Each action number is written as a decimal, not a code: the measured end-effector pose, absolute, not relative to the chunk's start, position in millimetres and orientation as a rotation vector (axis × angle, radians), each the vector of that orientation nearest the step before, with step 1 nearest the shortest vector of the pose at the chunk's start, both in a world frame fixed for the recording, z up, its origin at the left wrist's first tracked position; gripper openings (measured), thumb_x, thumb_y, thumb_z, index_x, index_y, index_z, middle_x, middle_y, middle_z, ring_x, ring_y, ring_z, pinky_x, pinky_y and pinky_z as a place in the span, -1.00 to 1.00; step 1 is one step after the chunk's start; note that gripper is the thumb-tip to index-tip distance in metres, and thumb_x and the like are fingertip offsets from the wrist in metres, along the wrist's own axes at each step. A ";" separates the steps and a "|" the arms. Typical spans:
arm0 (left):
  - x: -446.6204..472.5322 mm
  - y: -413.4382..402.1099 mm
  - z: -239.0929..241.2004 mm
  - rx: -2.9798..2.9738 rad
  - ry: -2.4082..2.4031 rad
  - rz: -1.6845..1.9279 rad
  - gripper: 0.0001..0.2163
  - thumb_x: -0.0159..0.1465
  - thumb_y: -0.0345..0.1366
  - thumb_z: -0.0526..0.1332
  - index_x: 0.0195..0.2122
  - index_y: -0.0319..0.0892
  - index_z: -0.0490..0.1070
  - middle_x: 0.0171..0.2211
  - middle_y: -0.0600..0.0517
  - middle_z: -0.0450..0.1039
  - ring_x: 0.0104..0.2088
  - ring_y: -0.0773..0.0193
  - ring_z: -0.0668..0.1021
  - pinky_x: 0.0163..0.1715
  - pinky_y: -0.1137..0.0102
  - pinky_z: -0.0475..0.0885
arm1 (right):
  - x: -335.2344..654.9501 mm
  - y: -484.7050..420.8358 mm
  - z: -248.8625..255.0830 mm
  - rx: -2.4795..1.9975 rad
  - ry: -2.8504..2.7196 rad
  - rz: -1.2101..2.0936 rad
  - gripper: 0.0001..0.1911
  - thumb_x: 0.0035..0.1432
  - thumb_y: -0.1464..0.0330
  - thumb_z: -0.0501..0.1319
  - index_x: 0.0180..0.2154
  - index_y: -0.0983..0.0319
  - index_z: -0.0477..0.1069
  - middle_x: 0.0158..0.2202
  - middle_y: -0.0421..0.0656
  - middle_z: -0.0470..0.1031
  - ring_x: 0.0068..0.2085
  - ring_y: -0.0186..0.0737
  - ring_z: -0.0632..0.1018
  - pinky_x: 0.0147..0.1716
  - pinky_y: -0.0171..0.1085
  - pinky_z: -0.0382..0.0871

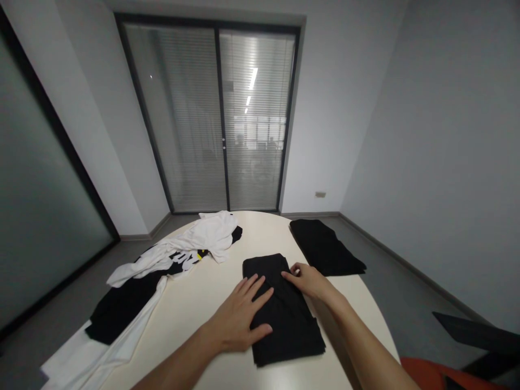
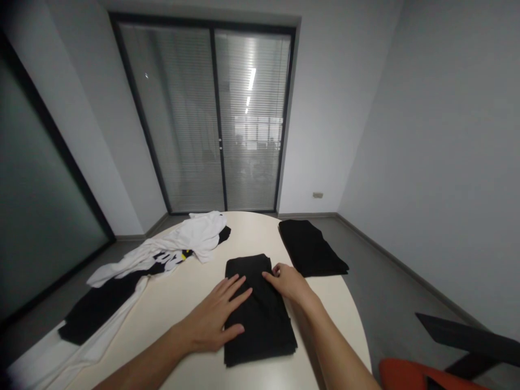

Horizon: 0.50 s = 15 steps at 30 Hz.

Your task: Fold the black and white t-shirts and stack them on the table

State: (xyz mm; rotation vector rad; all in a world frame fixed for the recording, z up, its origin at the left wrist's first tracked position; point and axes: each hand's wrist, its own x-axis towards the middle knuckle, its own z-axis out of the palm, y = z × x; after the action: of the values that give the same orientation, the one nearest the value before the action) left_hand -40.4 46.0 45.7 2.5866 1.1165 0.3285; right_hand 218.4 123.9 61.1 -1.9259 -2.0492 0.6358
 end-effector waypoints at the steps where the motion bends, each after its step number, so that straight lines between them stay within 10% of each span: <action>1: -39.5 45.9 45.0 2.579 1.131 0.329 -0.25 0.29 -0.01 0.22 0.43 0.08 -0.10 0.47 -0.03 -0.27 0.43 -0.10 -0.11 0.36 -0.09 -0.11 | 218.6 122.5 62.9 -2.010 -2.056 0.608 -0.39 0.12 -0.18 0.14 -0.32 0.24 0.54 -0.26 0.06 0.64 -0.21 0.06 0.63 -0.30 -0.18 0.38; 5: -37.3 46.3 42.0 2.572 1.159 0.325 -0.24 0.27 -0.01 0.24 0.43 0.08 -0.07 0.47 -0.05 -0.28 0.43 -0.12 -0.09 0.35 -0.10 -0.07 | 216.1 116.2 69.2 -2.112 -2.141 0.601 -0.27 0.08 -0.28 0.08 -0.40 0.26 0.54 -0.23 0.16 0.63 -0.17 0.19 0.63 -0.25 -0.10 0.39; 15: -34.5 47.7 38.9 2.549 1.116 0.376 -0.29 0.38 -0.01 0.10 0.45 0.05 -0.25 0.47 -0.03 -0.39 0.44 -0.07 -0.21 0.36 -0.11 -0.11 | 201.5 113.7 61.1 -1.919 -2.142 0.407 -0.75 0.31 0.19 0.10 -0.14 0.23 0.36 -0.22 0.04 0.60 -0.21 -0.04 0.61 -0.29 -0.23 0.32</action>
State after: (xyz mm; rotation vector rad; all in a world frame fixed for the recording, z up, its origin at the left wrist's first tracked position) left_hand -34.5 47.7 38.9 2.5489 1.1161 0.3755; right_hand 201.5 113.7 61.1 -1.9186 -2.1422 0.4066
